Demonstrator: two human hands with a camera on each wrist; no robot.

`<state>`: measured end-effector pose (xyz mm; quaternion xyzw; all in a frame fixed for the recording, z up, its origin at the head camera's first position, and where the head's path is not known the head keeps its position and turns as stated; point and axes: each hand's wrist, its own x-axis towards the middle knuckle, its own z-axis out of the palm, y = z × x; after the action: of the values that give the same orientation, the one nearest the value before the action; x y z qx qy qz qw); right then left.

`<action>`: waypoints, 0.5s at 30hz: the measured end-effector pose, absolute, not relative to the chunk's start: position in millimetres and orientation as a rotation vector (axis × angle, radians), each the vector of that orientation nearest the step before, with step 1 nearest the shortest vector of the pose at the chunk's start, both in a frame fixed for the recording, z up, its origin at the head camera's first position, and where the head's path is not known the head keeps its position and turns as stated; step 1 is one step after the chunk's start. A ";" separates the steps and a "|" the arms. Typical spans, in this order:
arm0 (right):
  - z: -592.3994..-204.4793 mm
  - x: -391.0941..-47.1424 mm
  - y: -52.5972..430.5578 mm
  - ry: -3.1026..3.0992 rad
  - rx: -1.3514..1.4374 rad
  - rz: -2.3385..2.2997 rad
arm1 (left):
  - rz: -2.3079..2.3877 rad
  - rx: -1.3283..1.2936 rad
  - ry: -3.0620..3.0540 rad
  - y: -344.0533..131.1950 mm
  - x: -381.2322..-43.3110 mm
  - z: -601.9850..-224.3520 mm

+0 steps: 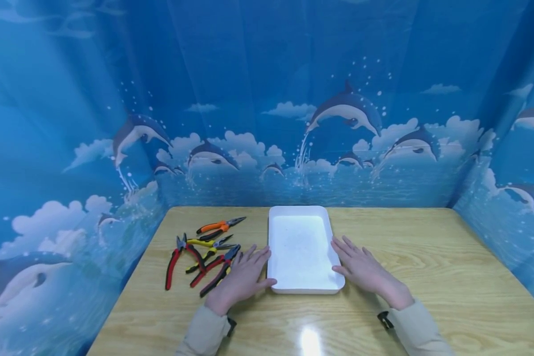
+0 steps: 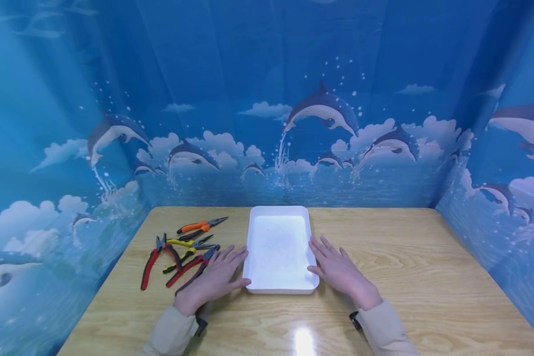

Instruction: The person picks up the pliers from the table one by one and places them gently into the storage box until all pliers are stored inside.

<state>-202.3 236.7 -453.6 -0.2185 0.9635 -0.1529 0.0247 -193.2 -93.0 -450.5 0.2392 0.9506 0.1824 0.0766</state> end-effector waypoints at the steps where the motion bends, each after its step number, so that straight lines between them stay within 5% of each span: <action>1: -453.3 -201.6 236.6 2.975 -0.682 -0.463 | 0.546 0.717 2.850 -92.9 -193.1 -450.4; 15: -456.9 -196.7 230.2 2.967 -0.639 -0.449 | 0.545 0.704 2.848 -92.7 -193.5 -450.3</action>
<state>-196.7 230.2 -456.9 -0.2082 0.9664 -0.1462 0.0367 -193.5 -92.7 -450.3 0.2350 0.9515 0.1822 0.0787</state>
